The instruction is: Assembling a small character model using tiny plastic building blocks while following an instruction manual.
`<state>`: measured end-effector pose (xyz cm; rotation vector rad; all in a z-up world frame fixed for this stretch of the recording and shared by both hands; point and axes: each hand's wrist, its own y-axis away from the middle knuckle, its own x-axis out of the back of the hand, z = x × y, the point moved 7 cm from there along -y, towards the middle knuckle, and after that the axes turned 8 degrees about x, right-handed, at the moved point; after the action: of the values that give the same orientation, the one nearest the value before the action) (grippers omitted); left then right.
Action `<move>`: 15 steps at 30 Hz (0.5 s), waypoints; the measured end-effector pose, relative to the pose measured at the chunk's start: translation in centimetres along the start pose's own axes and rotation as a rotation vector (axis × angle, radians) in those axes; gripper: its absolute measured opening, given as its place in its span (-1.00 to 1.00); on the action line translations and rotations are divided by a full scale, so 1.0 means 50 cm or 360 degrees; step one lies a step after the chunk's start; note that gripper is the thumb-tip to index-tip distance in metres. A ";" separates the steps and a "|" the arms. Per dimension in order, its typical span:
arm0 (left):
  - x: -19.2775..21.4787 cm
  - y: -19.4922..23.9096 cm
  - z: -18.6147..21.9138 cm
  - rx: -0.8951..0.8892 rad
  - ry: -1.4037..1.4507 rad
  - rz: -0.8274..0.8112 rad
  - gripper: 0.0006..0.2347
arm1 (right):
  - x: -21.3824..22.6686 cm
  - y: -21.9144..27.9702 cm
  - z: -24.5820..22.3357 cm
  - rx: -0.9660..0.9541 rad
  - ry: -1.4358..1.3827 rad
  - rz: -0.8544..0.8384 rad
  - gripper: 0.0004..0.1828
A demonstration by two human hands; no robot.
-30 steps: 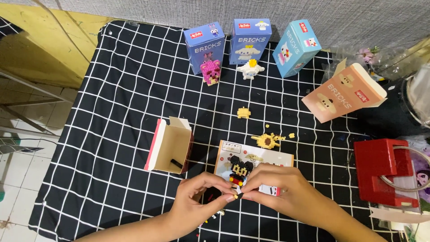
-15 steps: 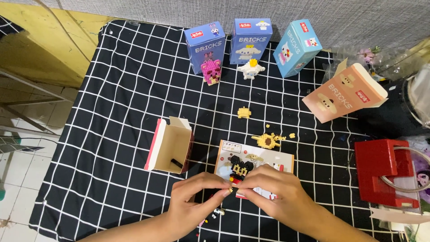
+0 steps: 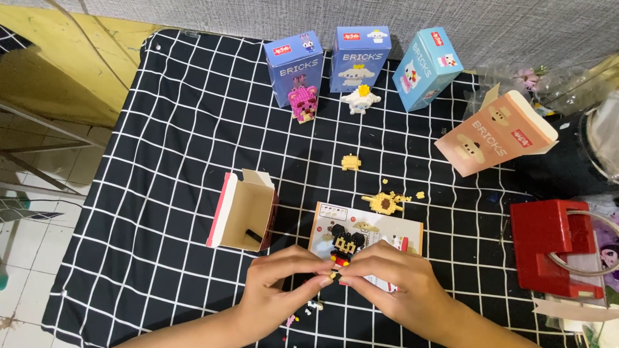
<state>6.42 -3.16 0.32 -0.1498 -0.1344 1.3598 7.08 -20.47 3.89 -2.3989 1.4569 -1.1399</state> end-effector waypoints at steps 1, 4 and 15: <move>-0.001 -0.003 -0.005 0.0050 0.0060 -0.0049 -0.86 | 0.001 -0.002 -0.001 0.0017 0.0023 -0.0009 -0.82; -0.006 -0.006 -0.018 0.0135 0.0241 -0.0149 -0.86 | 0.010 -0.011 -0.004 -0.0002 -0.0021 -0.0044 -0.81; -0.009 -0.004 -0.030 0.0283 0.0429 -0.0167 -0.89 | 0.022 -0.015 0.027 -0.0425 -0.0416 -0.0034 -0.93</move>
<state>6.79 -3.70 -1.12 -0.1724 0.2020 1.2284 8.78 -21.32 3.86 -2.6189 1.5812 -0.6346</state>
